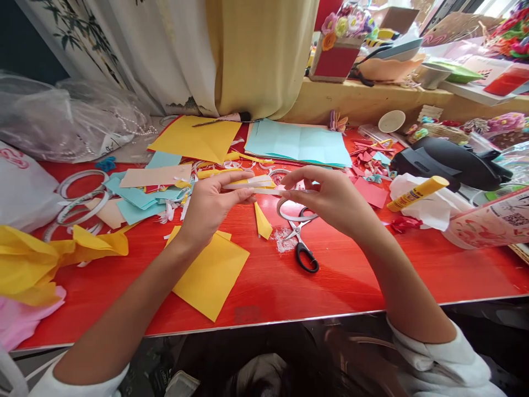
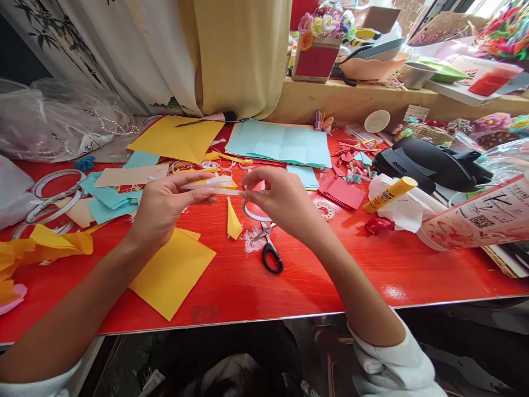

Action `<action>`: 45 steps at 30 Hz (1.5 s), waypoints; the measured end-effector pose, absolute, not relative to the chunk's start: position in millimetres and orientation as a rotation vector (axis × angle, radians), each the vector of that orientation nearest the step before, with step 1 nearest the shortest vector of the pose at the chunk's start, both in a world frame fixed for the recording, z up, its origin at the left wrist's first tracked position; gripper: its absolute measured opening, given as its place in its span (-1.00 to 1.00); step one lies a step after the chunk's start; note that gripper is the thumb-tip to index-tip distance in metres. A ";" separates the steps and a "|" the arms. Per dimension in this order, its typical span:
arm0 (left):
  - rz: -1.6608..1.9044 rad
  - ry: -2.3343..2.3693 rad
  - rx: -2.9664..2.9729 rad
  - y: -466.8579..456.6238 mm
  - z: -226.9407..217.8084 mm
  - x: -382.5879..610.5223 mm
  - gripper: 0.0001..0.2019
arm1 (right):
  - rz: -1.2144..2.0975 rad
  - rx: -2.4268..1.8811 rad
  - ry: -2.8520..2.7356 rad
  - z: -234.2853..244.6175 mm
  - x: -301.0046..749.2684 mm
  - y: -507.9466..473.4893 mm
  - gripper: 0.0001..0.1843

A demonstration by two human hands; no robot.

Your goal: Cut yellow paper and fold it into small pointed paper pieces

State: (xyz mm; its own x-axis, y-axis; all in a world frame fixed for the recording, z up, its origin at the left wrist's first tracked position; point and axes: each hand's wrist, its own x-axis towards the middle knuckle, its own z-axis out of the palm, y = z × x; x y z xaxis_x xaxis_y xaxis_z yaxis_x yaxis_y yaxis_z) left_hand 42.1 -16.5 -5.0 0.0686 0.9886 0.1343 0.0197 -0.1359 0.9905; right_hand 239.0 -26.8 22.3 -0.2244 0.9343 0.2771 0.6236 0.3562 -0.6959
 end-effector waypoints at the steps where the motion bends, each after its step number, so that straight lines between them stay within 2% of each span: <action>1: 1.239 1.105 1.362 -16.4 -4.9 41.8 -0.71 | 0.560 -1.358 -1.963 22.5 239.0 -27.1 -0.95; 6: 1.218 1.116 1.379 -15.8 -7.2 41.9 -0.70 | 0.414 -1.357 -2.004 18.9 236.5 -28.1 -0.90; 15: 1.205 1.088 1.325 -13.5 -9.7 42.8 -0.69 | 0.347 -1.418 -1.977 11.9 237.3 -22.1 -0.84; 18: 1.177 1.070 1.301 -8.5 -12.9 39.1 -0.69 | 0.295 -1.406 -2.005 8.7 237.0 -20.1 -0.86; 23: 0.962 1.113 1.382 1.0 -17.7 30.1 -0.76 | 0.163 -1.369 -2.061 1.6 238.3 -19.0 -0.90; 27: 0.770 1.146 1.466 3.0 -17.4 27.7 -0.72 | 0.142 -1.383 -2.106 -2.0 239.9 -19.0 -0.90; 31: 0.729 1.197 1.473 4.5 -15.3 22.3 -0.68 | 0.076 -1.325 -2.150 -2.2 239.2 -20.3 -0.89; 35: 0.676 1.112 1.351 5.9 -7.6 10.8 -0.62 | -0.145 -1.116 -2.197 -2.8 236.9 -21.2 -0.82; 41: 0.546 1.045 1.322 11.3 4.1 -10.2 -0.59 | -0.708 -0.636 -2.238 -10.3 242.1 -18.2 -0.83; 45: 0.891 1.023 1.298 15.3 2.5 -13.6 -0.67 | -0.953 -0.460 -2.104 -12.1 246.7 -17.9 -0.84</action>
